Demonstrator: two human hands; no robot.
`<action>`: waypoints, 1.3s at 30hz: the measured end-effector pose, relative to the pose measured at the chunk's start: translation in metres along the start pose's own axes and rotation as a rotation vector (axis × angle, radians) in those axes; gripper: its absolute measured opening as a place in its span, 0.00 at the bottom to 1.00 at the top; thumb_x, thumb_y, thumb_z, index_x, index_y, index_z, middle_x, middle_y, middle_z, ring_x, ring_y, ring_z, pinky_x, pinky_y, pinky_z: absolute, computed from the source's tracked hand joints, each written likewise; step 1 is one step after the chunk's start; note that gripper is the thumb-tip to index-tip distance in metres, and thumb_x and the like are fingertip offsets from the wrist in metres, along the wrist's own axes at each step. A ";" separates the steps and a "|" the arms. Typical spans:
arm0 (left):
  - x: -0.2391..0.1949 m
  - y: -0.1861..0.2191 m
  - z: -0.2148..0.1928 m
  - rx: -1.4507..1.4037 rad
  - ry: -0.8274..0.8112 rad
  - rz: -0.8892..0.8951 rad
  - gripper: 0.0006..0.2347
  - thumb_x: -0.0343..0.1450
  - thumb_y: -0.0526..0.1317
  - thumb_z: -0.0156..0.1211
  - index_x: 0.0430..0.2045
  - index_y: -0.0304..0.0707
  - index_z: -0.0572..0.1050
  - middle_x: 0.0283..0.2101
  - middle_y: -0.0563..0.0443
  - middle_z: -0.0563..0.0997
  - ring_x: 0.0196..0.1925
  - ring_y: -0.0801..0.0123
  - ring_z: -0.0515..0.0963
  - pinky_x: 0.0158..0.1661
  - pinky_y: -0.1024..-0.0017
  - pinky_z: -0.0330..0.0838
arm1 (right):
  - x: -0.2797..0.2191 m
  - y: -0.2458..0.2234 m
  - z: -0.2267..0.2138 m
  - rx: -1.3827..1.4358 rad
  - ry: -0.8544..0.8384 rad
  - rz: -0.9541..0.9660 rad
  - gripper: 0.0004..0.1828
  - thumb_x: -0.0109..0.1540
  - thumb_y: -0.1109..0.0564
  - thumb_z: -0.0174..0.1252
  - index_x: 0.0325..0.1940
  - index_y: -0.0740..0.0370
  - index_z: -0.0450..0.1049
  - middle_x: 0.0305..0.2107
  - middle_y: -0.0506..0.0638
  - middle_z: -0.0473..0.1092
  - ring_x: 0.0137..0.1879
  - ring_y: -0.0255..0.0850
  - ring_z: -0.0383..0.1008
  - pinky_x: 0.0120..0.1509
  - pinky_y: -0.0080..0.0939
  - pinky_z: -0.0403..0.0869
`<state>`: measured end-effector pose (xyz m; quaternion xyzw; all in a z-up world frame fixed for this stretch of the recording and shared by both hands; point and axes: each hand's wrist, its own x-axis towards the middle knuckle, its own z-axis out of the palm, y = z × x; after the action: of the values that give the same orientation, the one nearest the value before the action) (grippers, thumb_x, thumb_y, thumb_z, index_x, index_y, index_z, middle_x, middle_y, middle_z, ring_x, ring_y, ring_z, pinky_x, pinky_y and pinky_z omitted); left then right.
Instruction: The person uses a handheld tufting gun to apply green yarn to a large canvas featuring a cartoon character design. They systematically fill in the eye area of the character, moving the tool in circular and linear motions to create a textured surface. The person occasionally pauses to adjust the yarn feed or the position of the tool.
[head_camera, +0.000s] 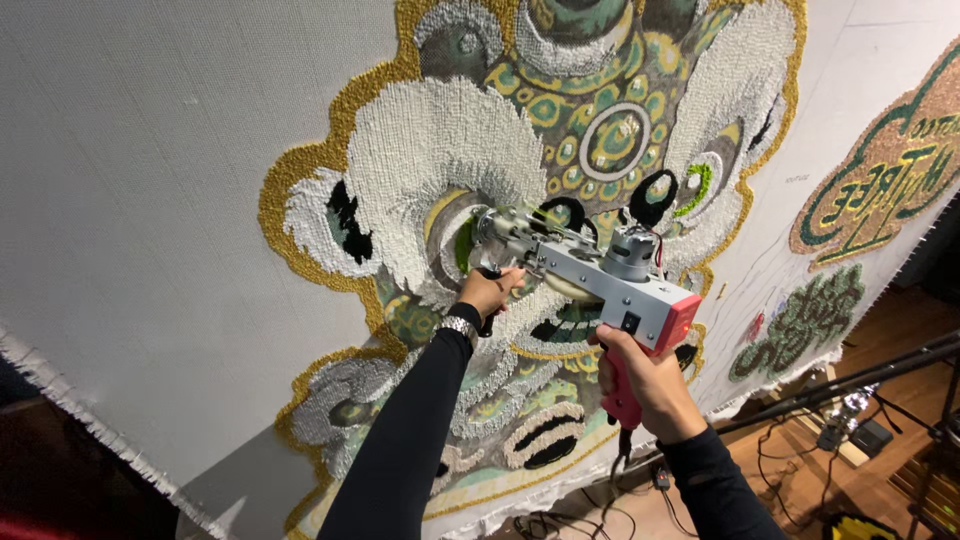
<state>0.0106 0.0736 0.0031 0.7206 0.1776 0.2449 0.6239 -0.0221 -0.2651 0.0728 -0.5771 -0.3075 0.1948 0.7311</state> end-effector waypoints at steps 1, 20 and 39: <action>0.001 -0.002 0.001 -0.011 -0.006 -0.007 0.18 0.70 0.46 0.65 0.49 0.33 0.82 0.39 0.50 0.89 0.11 0.78 0.69 0.15 0.75 0.65 | -0.002 0.000 -0.001 0.009 0.006 0.019 0.16 0.61 0.49 0.60 0.34 0.66 0.73 0.13 0.49 0.63 0.17 0.39 0.64 0.22 0.40 0.66; -0.038 0.007 0.055 -0.132 -0.126 0.022 0.11 0.72 0.44 0.65 0.36 0.33 0.84 0.36 0.51 0.87 0.18 0.79 0.71 0.22 0.77 0.68 | -0.009 0.029 -0.088 0.333 -0.088 0.302 0.22 0.63 0.40 0.57 0.43 0.61 0.66 0.15 0.48 0.59 0.21 0.41 0.61 0.26 0.44 0.64; -0.054 0.037 -0.002 -0.395 0.218 0.042 0.20 0.74 0.58 0.58 0.40 0.37 0.80 0.37 0.53 0.84 0.34 0.75 0.82 0.35 0.73 0.75 | -0.040 0.057 -0.086 0.440 -0.044 0.182 0.36 0.59 0.37 0.51 0.59 0.70 0.69 0.17 0.44 0.53 0.23 0.37 0.56 0.35 0.42 0.65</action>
<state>-0.0364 0.0391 0.0324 0.5573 0.1776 0.3643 0.7247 0.0108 -0.3382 -0.0040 -0.4248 -0.2202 0.3350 0.8117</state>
